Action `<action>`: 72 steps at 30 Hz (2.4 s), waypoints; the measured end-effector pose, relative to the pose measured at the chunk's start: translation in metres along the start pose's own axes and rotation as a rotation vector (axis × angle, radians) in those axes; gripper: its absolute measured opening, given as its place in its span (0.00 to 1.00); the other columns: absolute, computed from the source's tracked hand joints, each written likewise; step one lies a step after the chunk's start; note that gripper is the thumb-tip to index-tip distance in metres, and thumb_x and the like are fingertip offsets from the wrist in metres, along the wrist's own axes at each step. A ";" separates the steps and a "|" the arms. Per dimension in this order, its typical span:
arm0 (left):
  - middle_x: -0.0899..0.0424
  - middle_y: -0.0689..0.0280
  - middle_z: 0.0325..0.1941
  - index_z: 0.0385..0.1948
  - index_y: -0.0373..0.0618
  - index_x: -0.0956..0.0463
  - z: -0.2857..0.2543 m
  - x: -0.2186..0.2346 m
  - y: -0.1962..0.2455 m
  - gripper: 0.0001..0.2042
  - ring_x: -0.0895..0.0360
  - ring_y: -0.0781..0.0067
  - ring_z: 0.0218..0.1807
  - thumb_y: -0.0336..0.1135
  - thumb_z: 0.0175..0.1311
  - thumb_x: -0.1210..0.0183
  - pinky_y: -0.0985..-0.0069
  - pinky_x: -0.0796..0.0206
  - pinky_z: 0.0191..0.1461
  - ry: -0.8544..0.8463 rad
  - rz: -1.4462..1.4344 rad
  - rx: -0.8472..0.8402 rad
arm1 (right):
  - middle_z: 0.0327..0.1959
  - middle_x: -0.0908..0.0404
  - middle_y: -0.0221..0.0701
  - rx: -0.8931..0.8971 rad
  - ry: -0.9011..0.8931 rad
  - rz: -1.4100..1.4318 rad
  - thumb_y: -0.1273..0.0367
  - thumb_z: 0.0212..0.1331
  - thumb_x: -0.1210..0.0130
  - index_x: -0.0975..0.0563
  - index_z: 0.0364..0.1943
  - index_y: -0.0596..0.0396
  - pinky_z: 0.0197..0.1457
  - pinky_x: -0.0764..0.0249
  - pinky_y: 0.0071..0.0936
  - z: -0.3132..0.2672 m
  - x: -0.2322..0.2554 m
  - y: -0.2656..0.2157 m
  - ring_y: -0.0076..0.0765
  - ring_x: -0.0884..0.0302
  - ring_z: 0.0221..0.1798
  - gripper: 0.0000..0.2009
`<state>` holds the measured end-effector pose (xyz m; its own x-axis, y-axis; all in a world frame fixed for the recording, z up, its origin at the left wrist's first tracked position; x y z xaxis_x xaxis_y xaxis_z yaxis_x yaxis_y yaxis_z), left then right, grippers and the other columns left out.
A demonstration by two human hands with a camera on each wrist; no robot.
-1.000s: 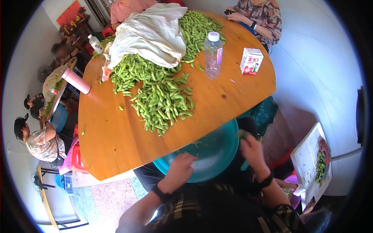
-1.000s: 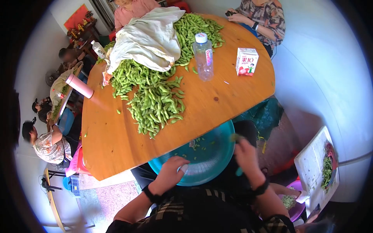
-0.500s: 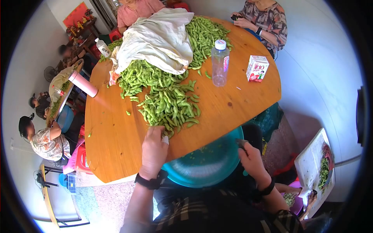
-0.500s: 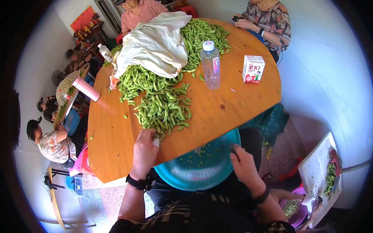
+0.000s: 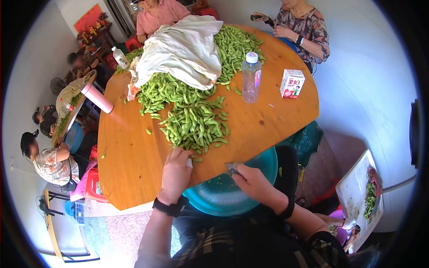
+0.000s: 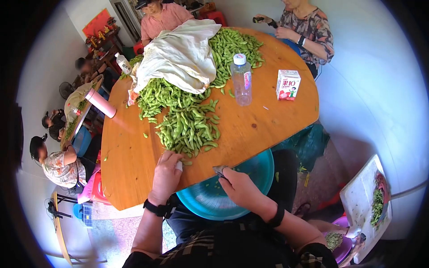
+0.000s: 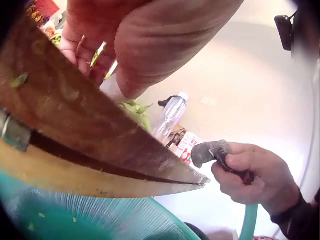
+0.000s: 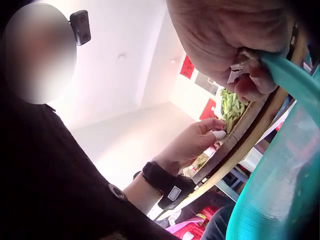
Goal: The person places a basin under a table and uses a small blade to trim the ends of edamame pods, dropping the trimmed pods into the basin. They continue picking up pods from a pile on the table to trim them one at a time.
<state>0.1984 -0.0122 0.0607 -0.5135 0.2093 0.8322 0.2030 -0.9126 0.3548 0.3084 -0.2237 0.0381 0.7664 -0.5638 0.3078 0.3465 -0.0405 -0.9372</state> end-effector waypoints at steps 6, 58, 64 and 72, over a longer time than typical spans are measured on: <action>0.21 0.53 0.41 0.42 0.40 0.22 0.001 0.008 0.010 0.07 0.21 0.46 0.42 0.24 0.63 0.45 0.61 0.26 0.46 0.005 -0.119 0.148 | 0.32 0.21 0.48 -0.035 -0.029 0.043 0.72 0.68 0.50 0.27 0.45 0.64 0.37 0.26 0.36 0.006 -0.002 -0.006 0.52 0.22 0.33 0.08; 0.18 0.67 0.38 0.64 0.38 0.30 -0.074 -0.118 0.038 0.19 0.25 0.81 0.34 0.30 0.73 0.50 0.81 0.30 0.41 -0.588 -1.257 0.622 | 0.24 0.27 0.22 -0.591 -0.158 0.524 0.70 0.67 0.49 0.22 0.45 0.55 0.21 0.39 0.18 -0.038 -0.009 0.074 0.16 0.35 0.18 0.07; 0.22 0.69 0.31 0.49 0.40 0.23 -0.074 -0.115 0.040 0.10 0.29 0.82 0.30 0.29 0.69 0.45 0.83 0.35 0.35 -0.448 -1.384 0.705 | 0.22 0.25 0.40 -0.269 0.016 0.052 0.70 0.67 0.48 0.26 0.40 0.61 0.27 0.33 0.33 -0.038 -0.003 0.048 0.33 0.26 0.22 0.07; 0.19 0.68 0.34 0.47 0.37 0.22 -0.074 -0.118 0.045 0.11 0.26 0.81 0.31 0.29 0.66 0.39 0.82 0.33 0.36 -0.409 -1.436 0.707 | 0.22 0.24 0.38 -0.345 -0.112 0.106 0.70 0.67 0.48 0.28 0.36 0.61 0.26 0.32 0.32 -0.043 -0.016 0.055 0.31 0.26 0.21 0.07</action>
<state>0.2066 -0.1037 -0.0527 -0.3891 0.8650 -0.3168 0.1606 0.4023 0.9013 0.2926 -0.2523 -0.0257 0.8491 -0.4869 0.2047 0.0743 -0.2736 -0.9590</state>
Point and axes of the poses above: each hand's wrist, its own z-axis towards the middle knuckle, its own x-axis out of the back of the hand, y = z × x, the point moved 3 cm from there along z, towards the middle knuckle
